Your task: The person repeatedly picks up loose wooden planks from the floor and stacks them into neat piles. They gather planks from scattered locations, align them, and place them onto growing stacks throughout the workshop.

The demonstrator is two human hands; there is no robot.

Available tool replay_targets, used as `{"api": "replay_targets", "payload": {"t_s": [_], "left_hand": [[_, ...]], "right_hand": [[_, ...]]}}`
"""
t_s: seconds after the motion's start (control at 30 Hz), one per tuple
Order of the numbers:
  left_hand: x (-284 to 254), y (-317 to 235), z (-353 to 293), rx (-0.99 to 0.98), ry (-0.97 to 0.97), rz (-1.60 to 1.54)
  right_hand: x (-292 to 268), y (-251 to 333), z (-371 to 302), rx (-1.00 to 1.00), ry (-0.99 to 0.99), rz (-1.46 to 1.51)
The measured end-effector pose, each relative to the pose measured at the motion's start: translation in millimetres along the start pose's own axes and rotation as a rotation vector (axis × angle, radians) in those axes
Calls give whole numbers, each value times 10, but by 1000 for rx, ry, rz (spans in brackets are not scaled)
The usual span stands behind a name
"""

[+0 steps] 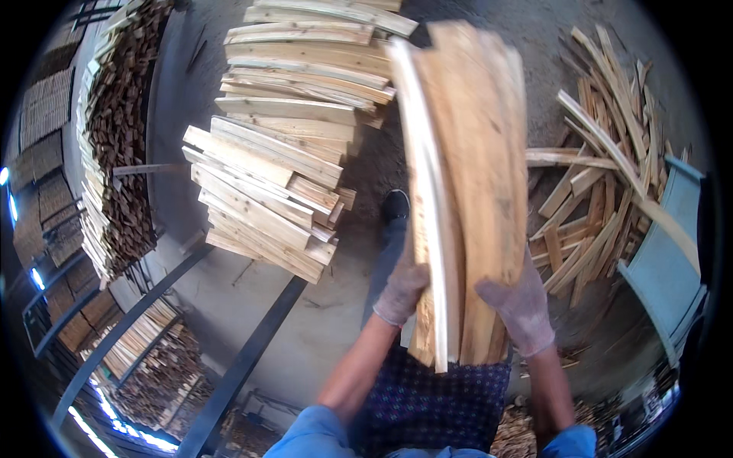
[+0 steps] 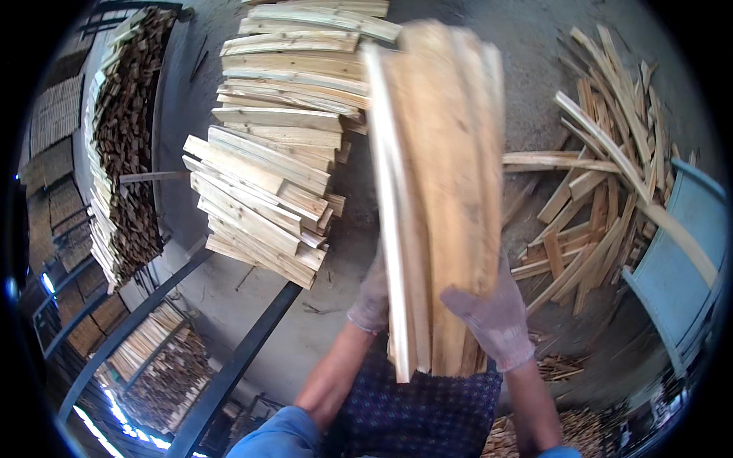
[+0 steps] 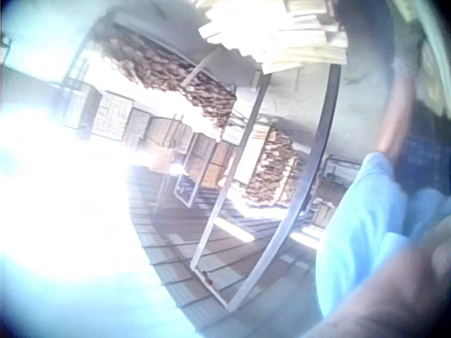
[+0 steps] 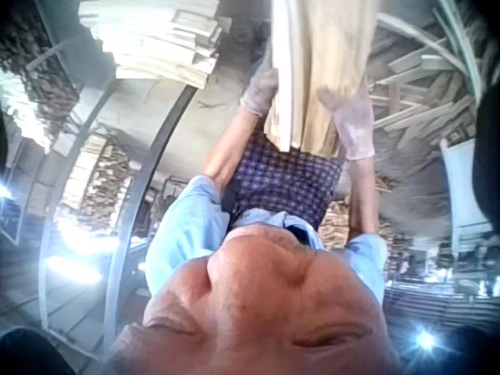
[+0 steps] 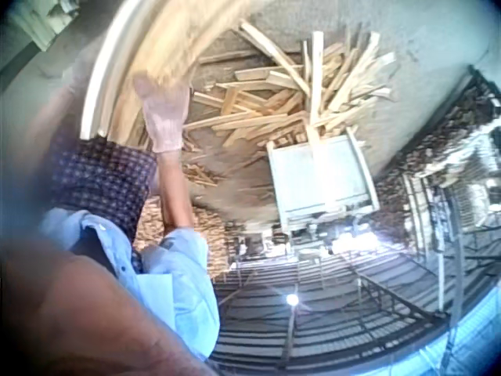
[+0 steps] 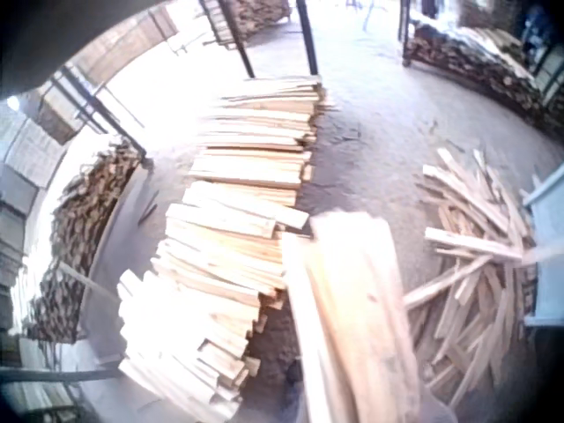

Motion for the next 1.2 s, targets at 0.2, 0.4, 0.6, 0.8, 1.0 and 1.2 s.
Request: {"api": "replay_targets", "payload": {"t_s": [0.2,0.4,0.6,0.8,1.0,1.2], "left_hand": [[-1393,-593,36,332,-366,-321],[-2789,-1284,675,322,-612,-87],[-2592,-1111,380,30,-544,452],[-2120,-352,36,-58,-517,881],[-1481,451,102,-283,-200,1057],[-655,1161,416,-262,31,1186]], "right_hand": [[1274,1662,1007,-362,366,-477],[2666,1940,2241,-499,398,-980],[2928,562,2570,-660,117,-1223],[1235,-1395,1615,-39,161,-805],[-517,-3197,444,623,-56,-420],[-1238,-4583,-75,662,-223,-152]]}}
Point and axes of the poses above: each hand's wrist, its own z-axis towards the middle knuckle, its own x-axis out of the palm, y = z × x, the point moved 5 cm from there along z, towards the middle knuckle, and after that the axes turned 4 degrees about y, right-handed, at the moved point
